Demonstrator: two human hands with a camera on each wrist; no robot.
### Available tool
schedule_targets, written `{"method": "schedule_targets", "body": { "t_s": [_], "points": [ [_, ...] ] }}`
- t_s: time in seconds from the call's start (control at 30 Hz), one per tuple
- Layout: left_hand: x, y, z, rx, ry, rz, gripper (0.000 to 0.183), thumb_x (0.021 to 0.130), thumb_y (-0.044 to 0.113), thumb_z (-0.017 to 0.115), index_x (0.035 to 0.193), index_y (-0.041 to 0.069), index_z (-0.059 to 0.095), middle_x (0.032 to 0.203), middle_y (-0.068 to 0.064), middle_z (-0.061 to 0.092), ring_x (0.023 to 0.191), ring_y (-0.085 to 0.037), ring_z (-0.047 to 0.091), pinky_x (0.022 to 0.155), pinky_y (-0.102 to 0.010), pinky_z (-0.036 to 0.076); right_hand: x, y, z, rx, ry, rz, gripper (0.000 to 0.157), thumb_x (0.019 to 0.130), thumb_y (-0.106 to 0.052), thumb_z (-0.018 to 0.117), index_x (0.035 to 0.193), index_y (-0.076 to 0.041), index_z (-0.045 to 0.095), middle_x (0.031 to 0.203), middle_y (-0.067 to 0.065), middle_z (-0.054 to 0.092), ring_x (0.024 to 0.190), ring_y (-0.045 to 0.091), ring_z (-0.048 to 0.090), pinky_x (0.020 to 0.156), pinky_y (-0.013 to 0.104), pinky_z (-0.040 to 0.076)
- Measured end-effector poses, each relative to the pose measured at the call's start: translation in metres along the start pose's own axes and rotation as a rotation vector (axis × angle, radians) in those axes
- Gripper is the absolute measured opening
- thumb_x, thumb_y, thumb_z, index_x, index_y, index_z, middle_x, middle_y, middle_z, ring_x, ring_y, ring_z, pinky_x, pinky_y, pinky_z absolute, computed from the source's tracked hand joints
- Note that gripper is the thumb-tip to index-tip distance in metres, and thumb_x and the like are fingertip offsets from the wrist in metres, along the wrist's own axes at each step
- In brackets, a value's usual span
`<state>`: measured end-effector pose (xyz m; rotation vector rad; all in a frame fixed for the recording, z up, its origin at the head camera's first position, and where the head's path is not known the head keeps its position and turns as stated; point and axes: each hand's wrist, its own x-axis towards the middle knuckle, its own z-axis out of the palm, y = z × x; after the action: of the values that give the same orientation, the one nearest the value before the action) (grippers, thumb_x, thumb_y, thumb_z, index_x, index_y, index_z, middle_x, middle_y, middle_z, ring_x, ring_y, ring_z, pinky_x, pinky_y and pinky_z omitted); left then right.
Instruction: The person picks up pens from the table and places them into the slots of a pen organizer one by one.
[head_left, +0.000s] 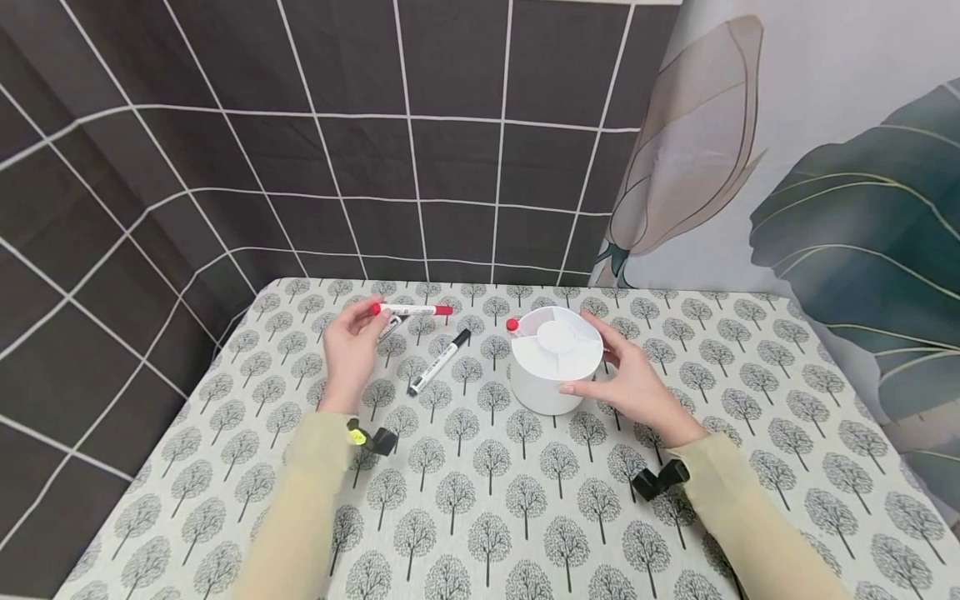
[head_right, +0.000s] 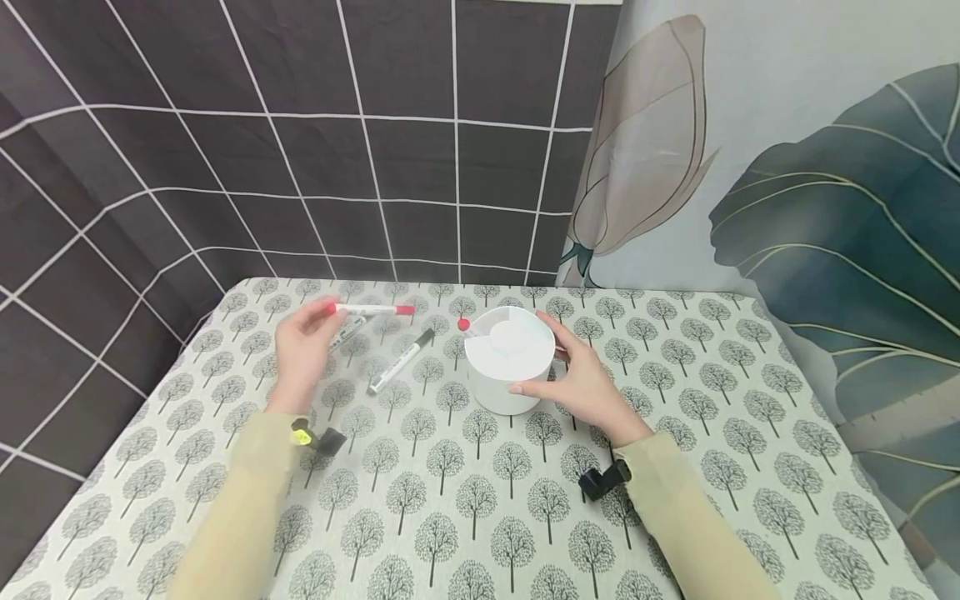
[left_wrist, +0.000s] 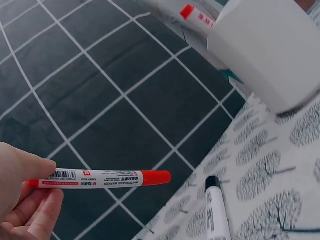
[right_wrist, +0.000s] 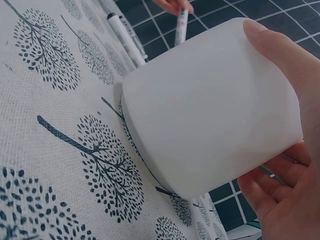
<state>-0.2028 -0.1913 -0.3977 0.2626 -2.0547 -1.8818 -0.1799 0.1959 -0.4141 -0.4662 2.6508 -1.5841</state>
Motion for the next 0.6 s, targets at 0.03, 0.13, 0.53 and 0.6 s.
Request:
{"method": "schedule_targets", "body": {
  "t_s": [0.03, 0.13, 0.53, 0.6],
  "points": [
    [0.0, 0.002, 0.001, -0.006, -0.001, 0.008, 0.034, 0.094, 0.006, 0.073, 0.127, 0.003, 0.067, 0.12, -0.008, 0.064, 0.11, -0.017, 0.061, 0.098, -0.023, 0.052, 0.0, 0.0, 0.0, 0.0, 0.001, -0.002, 0.116, 0.068, -0.033, 0.097, 0.161, -0.027, 0.03, 0.157, 0.014, 0.039, 0.135, 0.042, 0.046, 0.113, 0.062, 0.034],
    [-0.002, 0.009, 0.006, -0.026, -0.002, 0.035, 0.033, 0.094, 0.007, 0.074, 0.126, 0.003, 0.068, 0.12, -0.008, 0.064, 0.111, -0.018, 0.061, 0.099, -0.024, 0.051, 0.0, 0.0, -0.001, 0.002, 0.001, -0.003, 0.116, 0.068, -0.032, 0.097, 0.161, -0.027, 0.029, 0.157, 0.014, 0.039, 0.134, 0.042, 0.046, 0.112, 0.062, 0.035],
    [-0.003, 0.029, 0.028, -0.172, 0.004, 0.127, 0.032, 0.091, 0.003, 0.076, 0.122, -0.001, 0.07, 0.117, -0.013, 0.068, 0.107, -0.02, 0.065, 0.098, -0.028, 0.053, 0.0, 0.0, 0.0, 0.0, 0.003, -0.009, 0.116, 0.068, -0.032, 0.097, 0.161, -0.024, 0.029, 0.157, 0.015, 0.04, 0.133, 0.042, 0.047, 0.111, 0.061, 0.037],
    [-0.003, 0.032, 0.033, -0.2, -0.004, 0.144, 0.032, 0.091, 0.001, 0.076, 0.122, -0.002, 0.069, 0.116, -0.014, 0.068, 0.106, -0.02, 0.065, 0.098, -0.029, 0.053, 0.0, 0.001, 0.0, -0.001, 0.003, -0.011, 0.116, 0.068, -0.032, 0.097, 0.161, -0.024, 0.03, 0.157, 0.015, 0.04, 0.133, 0.042, 0.047, 0.111, 0.06, 0.037]
  ]
}}
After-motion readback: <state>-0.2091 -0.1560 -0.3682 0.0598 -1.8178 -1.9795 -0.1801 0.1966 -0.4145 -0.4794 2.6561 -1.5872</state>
